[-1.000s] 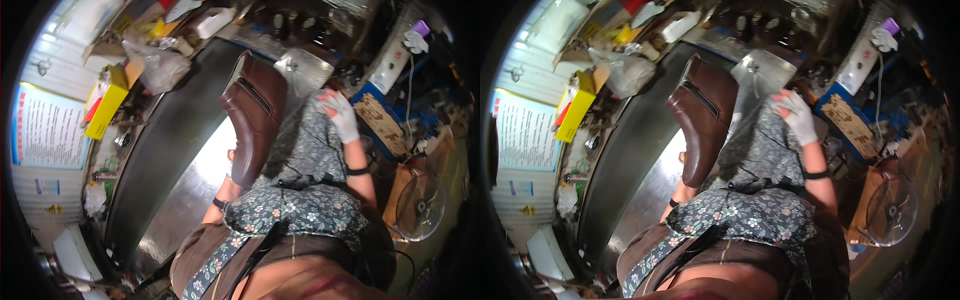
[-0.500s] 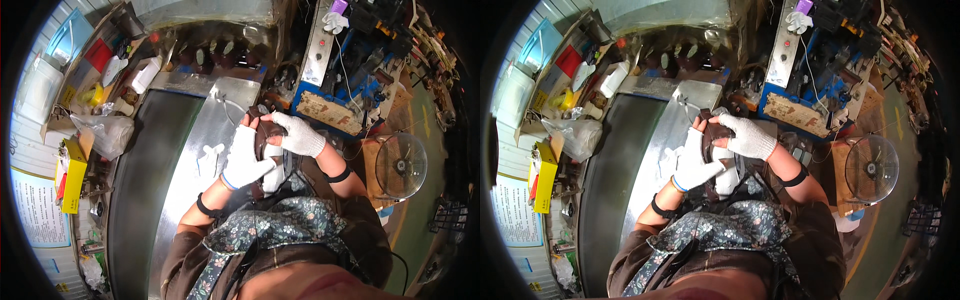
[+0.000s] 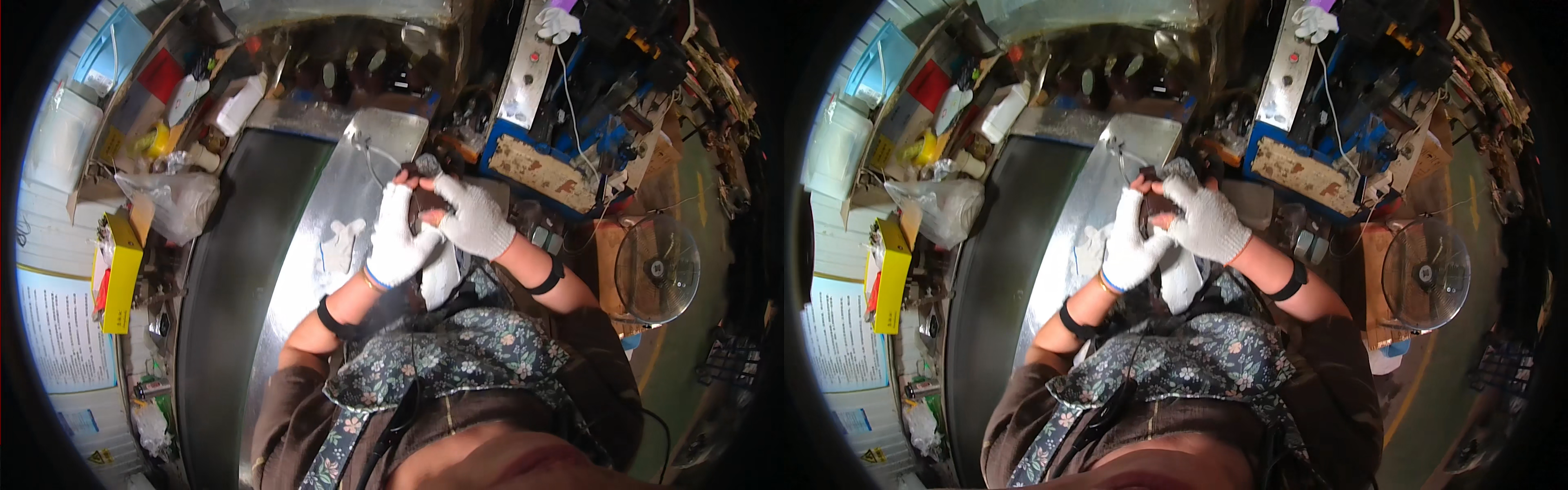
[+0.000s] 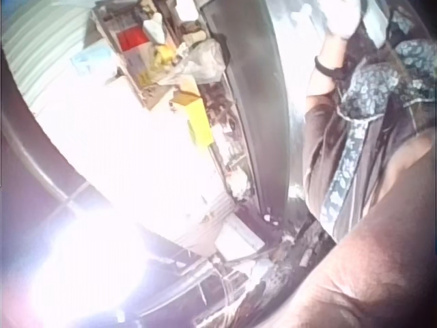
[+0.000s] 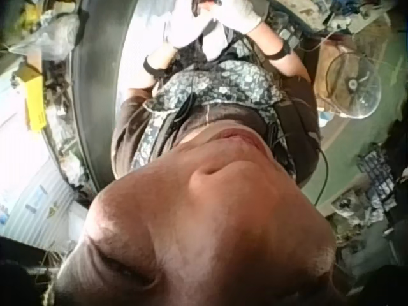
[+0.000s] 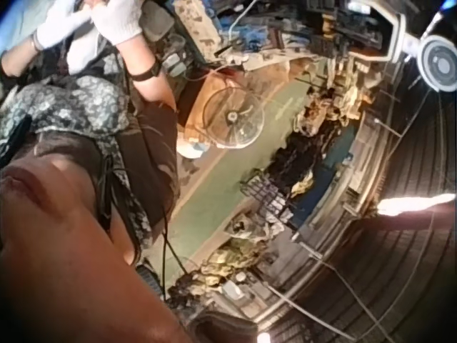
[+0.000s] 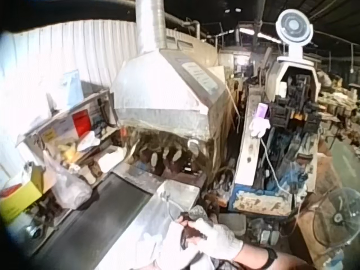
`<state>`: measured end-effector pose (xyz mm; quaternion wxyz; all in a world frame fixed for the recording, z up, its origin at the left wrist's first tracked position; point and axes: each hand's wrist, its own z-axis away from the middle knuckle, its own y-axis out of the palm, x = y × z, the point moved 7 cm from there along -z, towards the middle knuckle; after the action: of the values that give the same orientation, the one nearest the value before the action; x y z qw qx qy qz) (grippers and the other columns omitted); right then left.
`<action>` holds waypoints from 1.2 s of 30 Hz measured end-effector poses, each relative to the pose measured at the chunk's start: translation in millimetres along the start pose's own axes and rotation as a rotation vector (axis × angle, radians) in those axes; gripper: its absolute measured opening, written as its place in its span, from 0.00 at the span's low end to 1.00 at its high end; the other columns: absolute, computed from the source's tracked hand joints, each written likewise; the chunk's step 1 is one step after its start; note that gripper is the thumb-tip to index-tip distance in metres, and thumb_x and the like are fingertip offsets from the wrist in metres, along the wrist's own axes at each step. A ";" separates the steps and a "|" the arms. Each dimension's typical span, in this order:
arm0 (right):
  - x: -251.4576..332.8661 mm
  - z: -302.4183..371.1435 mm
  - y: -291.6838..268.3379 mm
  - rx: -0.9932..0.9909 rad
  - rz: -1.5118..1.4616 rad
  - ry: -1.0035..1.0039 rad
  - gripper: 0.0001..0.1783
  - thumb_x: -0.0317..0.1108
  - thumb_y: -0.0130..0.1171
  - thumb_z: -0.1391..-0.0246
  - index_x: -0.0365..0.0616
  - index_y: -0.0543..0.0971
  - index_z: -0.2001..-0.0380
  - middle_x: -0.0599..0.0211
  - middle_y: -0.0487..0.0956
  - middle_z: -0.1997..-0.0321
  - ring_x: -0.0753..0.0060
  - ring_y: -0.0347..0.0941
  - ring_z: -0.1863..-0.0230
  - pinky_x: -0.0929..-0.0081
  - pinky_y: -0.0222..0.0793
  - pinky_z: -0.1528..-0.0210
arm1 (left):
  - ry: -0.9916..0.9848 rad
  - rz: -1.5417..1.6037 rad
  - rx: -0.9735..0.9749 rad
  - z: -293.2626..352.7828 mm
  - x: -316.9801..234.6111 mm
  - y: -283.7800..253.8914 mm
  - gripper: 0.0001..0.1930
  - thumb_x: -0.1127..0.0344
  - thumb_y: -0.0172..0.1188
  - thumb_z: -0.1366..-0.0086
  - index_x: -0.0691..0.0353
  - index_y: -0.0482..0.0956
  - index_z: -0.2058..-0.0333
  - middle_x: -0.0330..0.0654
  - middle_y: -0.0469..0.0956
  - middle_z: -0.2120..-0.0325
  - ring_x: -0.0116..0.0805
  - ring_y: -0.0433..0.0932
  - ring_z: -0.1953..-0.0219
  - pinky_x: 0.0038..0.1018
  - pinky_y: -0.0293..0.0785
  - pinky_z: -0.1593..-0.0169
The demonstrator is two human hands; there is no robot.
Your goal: Assembling shoe soles by applying adhesive and fitting components together at a workstation.
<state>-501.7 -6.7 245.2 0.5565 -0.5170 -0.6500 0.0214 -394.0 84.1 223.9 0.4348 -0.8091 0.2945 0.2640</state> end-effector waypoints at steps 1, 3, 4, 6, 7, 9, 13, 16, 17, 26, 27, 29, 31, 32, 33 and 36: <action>-4.5 2.4 4.5 0.002 -0.055 0.051 0.28 0.46 0.68 0.49 0.56 0.77 0.45 0.57 0.81 0.50 0.44 0.77 0.51 0.57 0.71 0.49 | -0.015 0.004 0.001 -1.6 1.8 -3.4 0.44 0.72 0.68 0.43 0.69 0.54 0.31 0.53 0.63 0.35 0.46 0.63 0.32 0.37 0.59 0.30; -14.5 15.8 6.1 -0.082 -0.243 0.094 0.30 0.40 0.68 0.48 0.51 0.74 0.42 0.52 0.79 0.47 0.48 0.78 0.50 0.61 0.72 0.47 | -0.104 0.092 0.068 -2.3 10.6 -2.0 0.42 0.69 0.68 0.44 0.66 0.58 0.32 0.54 0.61 0.33 0.49 0.60 0.29 0.39 0.57 0.29; -25.8 28.3 11.8 -0.137 -0.368 0.156 0.31 0.38 0.68 0.47 0.48 0.73 0.40 0.51 0.79 0.47 0.50 0.79 0.49 0.61 0.71 0.45 | -0.086 0.058 0.101 -10.3 0.7 -10.6 0.41 0.69 0.68 0.44 0.66 0.61 0.33 0.54 0.59 0.32 0.50 0.58 0.28 0.39 0.56 0.29; -38.6 61.6 26.1 -0.218 -0.449 0.210 0.33 0.35 0.63 0.41 0.35 0.67 0.36 0.52 0.78 0.44 0.63 0.71 0.37 0.69 0.64 0.35 | -0.021 -0.157 0.118 -27.0 -4.5 -21.0 0.39 0.70 0.69 0.46 0.65 0.65 0.35 0.54 0.57 0.30 0.51 0.56 0.27 0.39 0.54 0.28; -63.3 81.1 49.7 -0.198 -0.640 0.332 0.30 0.34 0.60 0.39 0.35 0.68 0.36 0.56 0.77 0.42 0.65 0.69 0.35 0.70 0.62 0.34 | -0.044 -0.003 0.077 -31.3 8.8 -22.5 0.37 0.62 0.69 0.48 0.59 0.70 0.38 0.59 0.60 0.32 0.60 0.54 0.27 0.43 0.52 0.27; -75.3 88.5 46.0 -0.153 -0.614 0.491 0.22 0.34 0.56 0.36 0.35 0.75 0.42 0.67 0.79 0.46 0.74 0.70 0.40 0.70 0.65 0.37 | -0.156 0.126 0.102 -42.0 20.4 -19.1 0.35 0.67 0.67 0.45 0.62 0.69 0.37 0.54 0.67 0.36 0.47 0.63 0.32 0.37 0.60 0.31; -74.5 60.6 6.3 -0.019 -0.806 0.447 0.15 0.33 0.58 0.36 0.33 0.80 0.52 0.71 0.81 0.55 0.80 0.74 0.54 0.76 0.70 0.47 | -0.404 0.642 0.085 -42.1 17.7 -29.8 0.29 0.76 0.61 0.38 0.69 0.66 0.39 0.45 0.76 0.50 0.29 0.79 0.52 0.24 0.78 0.48; -106.8 75.2 31.9 -0.068 -1.352 0.712 0.22 0.45 0.54 0.31 0.36 0.78 0.48 0.62 0.81 0.48 0.70 0.77 0.46 0.73 0.71 0.41 | -0.424 0.608 -0.061 -8.3 32.0 -24.5 0.30 0.75 0.64 0.41 0.69 0.67 0.39 0.46 0.79 0.52 0.33 0.79 0.52 0.26 0.77 0.48; -105.8 80.9 58.0 -0.113 -1.351 1.019 0.25 0.48 0.52 0.31 0.36 0.77 0.45 0.60 0.80 0.46 0.71 0.74 0.43 0.73 0.67 0.37 | -0.461 0.489 -0.065 -1.4 25.2 -27.0 0.32 0.74 0.67 0.42 0.67 0.67 0.39 0.47 0.79 0.53 0.33 0.79 0.52 0.27 0.76 0.47; -66.8 56.6 64.7 0.272 -0.253 0.484 0.27 0.49 0.40 0.28 0.36 0.75 0.46 0.47 0.83 0.53 0.47 0.79 0.51 0.60 0.74 0.47 | -0.387 0.430 -0.108 3.3 47.1 -19.8 0.30 0.71 0.66 0.40 0.67 0.67 0.40 0.46 0.80 0.54 0.31 0.79 0.53 0.26 0.76 0.48; -59.4 48.6 59.3 0.234 0.013 0.421 0.25 0.47 0.42 0.29 0.36 0.75 0.48 0.45 0.82 0.57 0.44 0.79 0.53 0.56 0.75 0.50 | -0.373 0.469 -0.121 2.4 48.7 -18.8 0.29 0.71 0.66 0.39 0.67 0.67 0.40 0.45 0.79 0.54 0.31 0.79 0.53 0.26 0.76 0.48; -20.0 25.8 45.4 0.225 0.381 0.300 0.20 0.43 0.47 0.34 0.37 0.75 0.51 0.47 0.81 0.66 0.43 0.79 0.61 0.50 0.75 0.59 | -0.401 0.449 -0.115 -0.8 56.9 -13.3 0.29 0.71 0.66 0.39 0.68 0.67 0.41 0.45 0.79 0.54 0.31 0.79 0.53 0.26 0.76 0.48; -3.1 14.0 43.9 0.155 0.482 0.270 0.20 0.44 0.48 0.35 0.38 0.74 0.52 0.48 0.81 0.68 0.44 0.79 0.62 0.49 0.75 0.61 | -0.397 0.350 -0.096 -8.5 59.6 -11.8 0.28 0.70 0.65 0.39 0.69 0.67 0.41 0.46 0.79 0.54 0.31 0.79 0.53 0.25 0.75 0.48; 2.0 11.1 41.0 0.097 0.584 0.226 0.20 0.44 0.49 0.35 0.38 0.73 0.52 0.49 0.80 0.69 0.44 0.79 0.63 0.48 0.75 0.63 | -0.394 0.354 -0.075 -11.3 58.8 -11.3 0.28 0.70 0.65 0.39 0.69 0.67 0.41 0.46 0.79 0.54 0.31 0.79 0.53 0.25 0.75 0.48; 5.1 12.0 39.2 -0.064 0.616 0.058 0.19 0.43 0.51 0.36 0.38 0.71 0.52 0.48 0.79 0.70 0.43 0.79 0.64 0.50 0.74 0.63 | -0.399 0.345 -0.084 -13.7 58.1 -13.3 0.28 0.69 0.66 0.39 0.69 0.67 0.42 0.46 0.79 0.54 0.31 0.79 0.53 0.25 0.75 0.48; -29.6 15.2 36.6 0.089 0.322 0.136 0.21 0.44 0.51 0.35 0.37 0.70 0.49 0.45 0.79 0.69 0.42 0.79 0.63 0.50 0.74 0.62 | -0.422 0.215 -0.058 -16.1 38.7 -25.5 0.29 0.67 0.66 0.39 0.70 0.67 0.42 0.48 0.79 0.53 0.31 0.78 0.52 0.26 0.74 0.47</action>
<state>-493.9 -1.9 196.5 0.6109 -0.5895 -0.5181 0.1039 -346.6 72.2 219.3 0.4327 -0.7120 0.2741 0.4803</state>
